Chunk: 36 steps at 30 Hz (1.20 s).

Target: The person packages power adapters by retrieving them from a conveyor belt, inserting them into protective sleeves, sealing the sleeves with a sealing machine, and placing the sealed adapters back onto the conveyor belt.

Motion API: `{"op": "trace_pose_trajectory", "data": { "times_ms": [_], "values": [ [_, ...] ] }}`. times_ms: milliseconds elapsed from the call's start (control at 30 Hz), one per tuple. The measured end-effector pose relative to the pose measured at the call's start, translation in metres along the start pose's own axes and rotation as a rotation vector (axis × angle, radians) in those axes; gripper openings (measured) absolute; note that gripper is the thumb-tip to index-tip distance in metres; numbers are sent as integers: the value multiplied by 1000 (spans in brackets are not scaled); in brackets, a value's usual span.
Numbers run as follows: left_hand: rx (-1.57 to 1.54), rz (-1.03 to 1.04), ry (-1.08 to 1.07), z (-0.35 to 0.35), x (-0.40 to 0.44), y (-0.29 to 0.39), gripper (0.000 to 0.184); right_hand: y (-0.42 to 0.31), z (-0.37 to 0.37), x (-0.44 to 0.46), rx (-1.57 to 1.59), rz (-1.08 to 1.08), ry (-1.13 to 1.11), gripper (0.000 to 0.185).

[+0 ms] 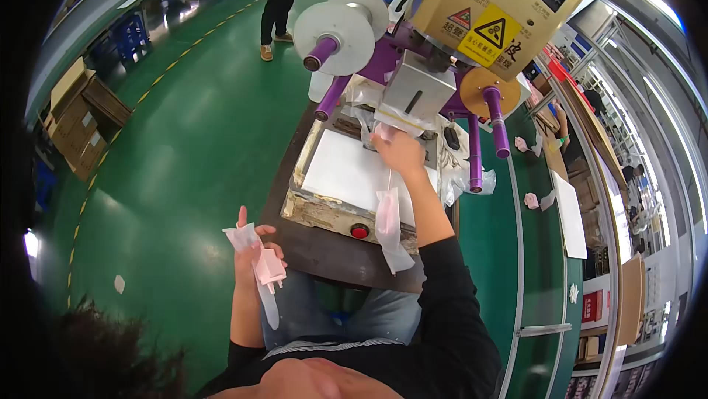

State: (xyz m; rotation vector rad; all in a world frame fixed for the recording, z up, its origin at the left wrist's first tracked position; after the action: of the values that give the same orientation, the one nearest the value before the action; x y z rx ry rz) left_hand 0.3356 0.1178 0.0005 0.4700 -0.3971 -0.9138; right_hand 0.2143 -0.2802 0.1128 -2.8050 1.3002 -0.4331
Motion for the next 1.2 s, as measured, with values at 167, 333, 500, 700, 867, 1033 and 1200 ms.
{"op": "trace_pose_trajectory", "data": {
  "times_ms": [167, 333, 500, 700, 867, 1033, 1200],
  "values": [
    [51, 41, 73, -7, 30, 0, 91, -4, 15, 16, -132, -9, 58, 70],
    [196, -27, 148, -10, 58, -22, 87, -7, 21, 15, -211, 95, -78, 72],
    [203, -19, 125, -19, 67, -44, 85, -20, 17, 26, -291, -306, 408, 74],
    [448, -175, 22, -3, 63, -45, 86, 15, 20, -1, 88, 11, -357, 80],
    [587, -151, 28, -6, 58, -45, 87, 68, -5, -158, 206, 16, 516, 74],
    [641, -128, 17, -1, 55, -47, 89, 53, -16, -266, 559, 389, 19, 70],
    [551, -83, 28, -6, 53, -47, 86, -2, -89, -313, 261, -97, -116, 67]
  ]
}}
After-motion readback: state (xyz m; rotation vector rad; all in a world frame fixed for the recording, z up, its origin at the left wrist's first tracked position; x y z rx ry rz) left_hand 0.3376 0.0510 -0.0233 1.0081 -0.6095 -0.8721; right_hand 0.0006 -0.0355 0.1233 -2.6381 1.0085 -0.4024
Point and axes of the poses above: each hand's wrist, its own x-axis towards the middle knuckle, its own z-axis out of the palm, y = z × x, the point moved 3 cm from there along x, towards the middle knuckle, and after that the axes turned 3 degrees about -z, right-handed, at the moved point
